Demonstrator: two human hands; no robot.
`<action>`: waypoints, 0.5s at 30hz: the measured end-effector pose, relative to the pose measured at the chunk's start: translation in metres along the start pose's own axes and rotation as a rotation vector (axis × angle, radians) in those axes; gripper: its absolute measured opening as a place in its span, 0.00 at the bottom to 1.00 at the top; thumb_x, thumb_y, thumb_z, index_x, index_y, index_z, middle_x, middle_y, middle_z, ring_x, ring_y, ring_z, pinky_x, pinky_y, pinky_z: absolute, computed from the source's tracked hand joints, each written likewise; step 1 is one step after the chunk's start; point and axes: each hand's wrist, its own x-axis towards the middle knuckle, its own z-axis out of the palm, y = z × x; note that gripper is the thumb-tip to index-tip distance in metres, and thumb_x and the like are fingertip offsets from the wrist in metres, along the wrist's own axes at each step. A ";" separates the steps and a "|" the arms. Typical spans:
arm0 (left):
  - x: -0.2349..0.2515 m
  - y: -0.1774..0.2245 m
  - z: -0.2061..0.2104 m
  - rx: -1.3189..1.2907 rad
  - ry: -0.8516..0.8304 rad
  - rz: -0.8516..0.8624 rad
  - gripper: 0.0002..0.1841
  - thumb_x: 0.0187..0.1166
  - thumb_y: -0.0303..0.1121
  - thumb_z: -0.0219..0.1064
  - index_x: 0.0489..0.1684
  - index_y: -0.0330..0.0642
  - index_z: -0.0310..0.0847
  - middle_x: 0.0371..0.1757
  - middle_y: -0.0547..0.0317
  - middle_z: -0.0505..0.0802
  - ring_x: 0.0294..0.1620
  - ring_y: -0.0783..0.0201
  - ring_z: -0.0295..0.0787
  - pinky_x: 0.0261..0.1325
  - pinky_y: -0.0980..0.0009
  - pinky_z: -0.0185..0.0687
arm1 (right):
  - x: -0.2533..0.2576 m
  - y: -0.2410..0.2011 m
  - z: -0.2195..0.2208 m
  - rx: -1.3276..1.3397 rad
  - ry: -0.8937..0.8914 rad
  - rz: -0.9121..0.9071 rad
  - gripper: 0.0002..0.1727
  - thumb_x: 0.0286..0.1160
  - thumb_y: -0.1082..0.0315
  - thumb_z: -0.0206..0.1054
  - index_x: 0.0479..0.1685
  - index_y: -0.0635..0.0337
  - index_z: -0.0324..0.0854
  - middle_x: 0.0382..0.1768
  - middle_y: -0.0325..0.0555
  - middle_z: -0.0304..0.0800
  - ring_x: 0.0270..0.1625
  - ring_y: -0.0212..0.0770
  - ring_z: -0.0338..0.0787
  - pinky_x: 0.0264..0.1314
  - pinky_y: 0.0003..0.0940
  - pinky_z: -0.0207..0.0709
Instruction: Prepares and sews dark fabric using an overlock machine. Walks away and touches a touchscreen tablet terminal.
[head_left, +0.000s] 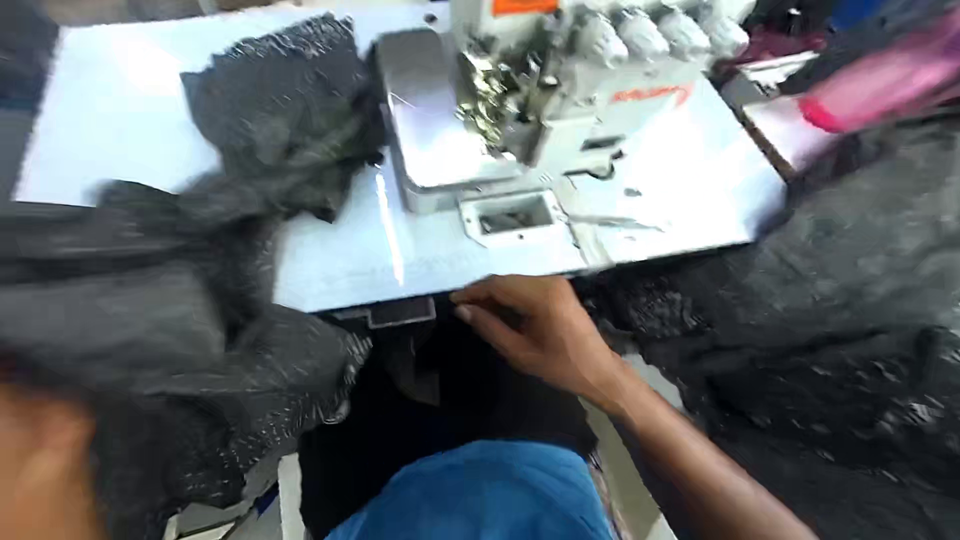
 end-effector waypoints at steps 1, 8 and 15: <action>0.034 -0.030 -0.006 0.142 -0.049 0.019 0.17 0.88 0.26 0.53 0.73 0.41 0.70 0.57 0.67 0.88 0.55 0.77 0.87 0.62 0.73 0.86 | 0.008 0.003 0.006 -0.058 0.021 0.005 0.10 0.81 0.60 0.66 0.47 0.50 0.92 0.36 0.29 0.93 0.36 0.23 0.89 0.40 0.27 0.87; 0.080 -0.115 0.011 0.858 -0.108 0.277 0.24 0.82 0.46 0.64 0.67 0.37 0.82 0.50 0.45 0.94 0.50 0.51 0.93 0.53 0.41 0.88 | 0.050 0.035 0.065 -0.316 -0.005 0.026 0.17 0.81 0.44 0.65 0.43 0.43 0.92 0.29 0.34 0.94 0.27 0.34 0.90 0.24 0.40 0.82; 0.073 -0.111 0.013 0.946 -0.162 0.225 0.23 0.80 0.38 0.65 0.59 0.21 0.81 0.50 0.32 0.92 0.51 0.45 0.93 0.56 0.49 0.88 | 0.043 0.031 0.055 -0.272 -0.185 0.132 0.25 0.75 0.41 0.69 0.43 0.55 0.92 0.35 0.49 0.96 0.35 0.47 0.95 0.36 0.48 0.87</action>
